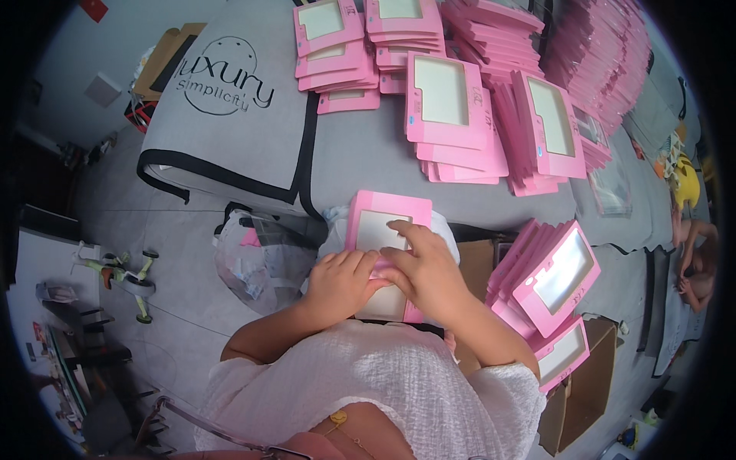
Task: The person assembles pink cosmetic kits by inserting a small white tray into a pink frame and closing it. They repeat this process for multiple units, stacking the finished kits on the table.
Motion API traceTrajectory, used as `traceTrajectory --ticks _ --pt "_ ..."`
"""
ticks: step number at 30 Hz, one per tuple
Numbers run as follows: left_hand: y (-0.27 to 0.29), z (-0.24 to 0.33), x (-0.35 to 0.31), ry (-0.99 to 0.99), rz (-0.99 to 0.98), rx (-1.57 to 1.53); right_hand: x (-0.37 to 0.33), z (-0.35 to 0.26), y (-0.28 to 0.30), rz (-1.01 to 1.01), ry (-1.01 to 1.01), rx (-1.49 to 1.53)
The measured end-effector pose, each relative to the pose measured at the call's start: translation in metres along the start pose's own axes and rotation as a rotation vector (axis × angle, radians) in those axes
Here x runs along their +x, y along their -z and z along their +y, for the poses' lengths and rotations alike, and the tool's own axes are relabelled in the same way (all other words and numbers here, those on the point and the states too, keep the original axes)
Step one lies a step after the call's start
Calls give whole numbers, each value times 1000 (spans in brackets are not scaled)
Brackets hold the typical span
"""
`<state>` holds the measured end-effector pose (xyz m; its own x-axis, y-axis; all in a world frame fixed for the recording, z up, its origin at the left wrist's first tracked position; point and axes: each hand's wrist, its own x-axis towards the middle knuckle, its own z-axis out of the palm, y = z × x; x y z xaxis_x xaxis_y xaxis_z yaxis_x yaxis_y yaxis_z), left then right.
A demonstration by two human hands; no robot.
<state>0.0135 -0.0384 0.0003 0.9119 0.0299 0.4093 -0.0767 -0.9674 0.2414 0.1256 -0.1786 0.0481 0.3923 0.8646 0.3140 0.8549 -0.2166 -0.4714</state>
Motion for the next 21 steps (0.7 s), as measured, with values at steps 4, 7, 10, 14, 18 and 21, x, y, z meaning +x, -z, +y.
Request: traceTrajectory --ticks 4,7,10,14,18,21 --pt "3 -7 -3 -37 -60 -17 -13 14 8 -57 107 -95" --pt "2 -9 0 -56 -132 -47 -22 24 3 -126 25 10" --pt "5 -12 6 -81 -252 -65 -24 23 7 -285 -133 143" --pt "12 -21 13 -139 -354 -135 -23 22 12 -334 -145 220" --pt "14 -24 11 -58 -391 -207 -39 35 -1 -171 -387 602" --pt "9 -24 4 -6 -335 -172 -53 39 -24 168 -763 1353"
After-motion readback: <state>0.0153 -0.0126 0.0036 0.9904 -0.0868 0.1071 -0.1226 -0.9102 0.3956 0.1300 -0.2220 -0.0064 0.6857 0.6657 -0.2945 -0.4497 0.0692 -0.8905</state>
